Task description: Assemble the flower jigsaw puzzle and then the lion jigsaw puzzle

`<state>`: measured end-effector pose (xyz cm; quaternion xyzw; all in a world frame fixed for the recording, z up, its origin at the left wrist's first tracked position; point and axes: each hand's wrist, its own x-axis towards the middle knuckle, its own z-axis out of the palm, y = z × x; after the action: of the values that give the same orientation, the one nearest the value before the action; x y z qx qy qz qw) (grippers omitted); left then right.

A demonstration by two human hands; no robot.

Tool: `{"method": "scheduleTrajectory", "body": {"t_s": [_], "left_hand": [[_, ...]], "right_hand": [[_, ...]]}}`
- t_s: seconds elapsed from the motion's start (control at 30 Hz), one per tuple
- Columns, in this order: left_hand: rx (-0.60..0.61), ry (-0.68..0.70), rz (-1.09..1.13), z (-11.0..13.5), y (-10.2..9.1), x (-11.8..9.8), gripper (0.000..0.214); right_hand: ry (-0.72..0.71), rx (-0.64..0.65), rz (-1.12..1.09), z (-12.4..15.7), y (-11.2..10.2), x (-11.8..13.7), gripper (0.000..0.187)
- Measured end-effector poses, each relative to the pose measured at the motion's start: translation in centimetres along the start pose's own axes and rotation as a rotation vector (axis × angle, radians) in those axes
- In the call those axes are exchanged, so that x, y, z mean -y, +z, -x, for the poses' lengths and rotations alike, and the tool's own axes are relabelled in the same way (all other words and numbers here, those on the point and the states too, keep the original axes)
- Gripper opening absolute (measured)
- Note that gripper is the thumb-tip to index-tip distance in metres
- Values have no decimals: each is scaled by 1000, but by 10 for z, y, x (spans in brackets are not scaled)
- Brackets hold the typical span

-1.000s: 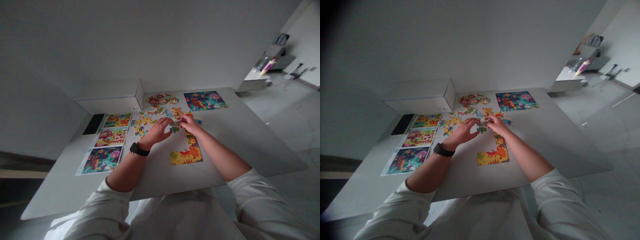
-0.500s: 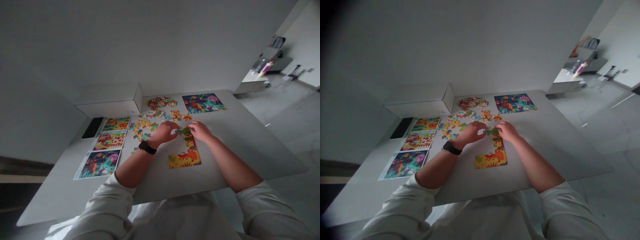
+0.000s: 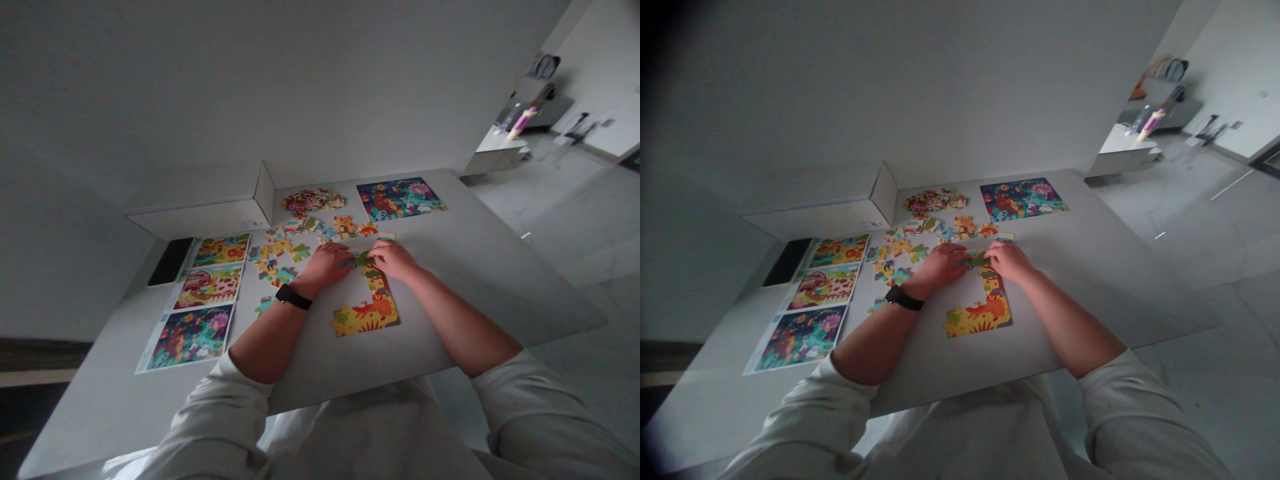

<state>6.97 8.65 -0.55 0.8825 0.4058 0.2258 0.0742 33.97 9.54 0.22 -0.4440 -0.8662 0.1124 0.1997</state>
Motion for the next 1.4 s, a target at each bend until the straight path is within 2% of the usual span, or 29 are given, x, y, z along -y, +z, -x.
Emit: {"method": "scheduleTrajectory", "body": {"t_s": [0.63, 0.87, 1.07, 1.23, 1.3, 1.4], "left_hand": [[12, 7, 24, 0, 0, -1, 30], [-42, 14, 88, 2, -4, -4, 31], [35, 100, 151, 3, -5, -10, 31], [84, 109, 108, 2, -6, -17, 32], [60, 82, 76, 0, -12, -20, 33], [-119, 8, 22, -4, -42, -26, 35]], "right_hand": [[22, -11, -23, 2, 0, 2, 33], [22, -6, -39, 2, 0, 2, 31], [2, -21, -22, 2, 1, 0, 34], [-9, -8, -28, 2, 4, -1, 37], [0, -8, -57, 1, 3, -2, 39], [62, -122, -142, 1, -4, -9, 37]]}}
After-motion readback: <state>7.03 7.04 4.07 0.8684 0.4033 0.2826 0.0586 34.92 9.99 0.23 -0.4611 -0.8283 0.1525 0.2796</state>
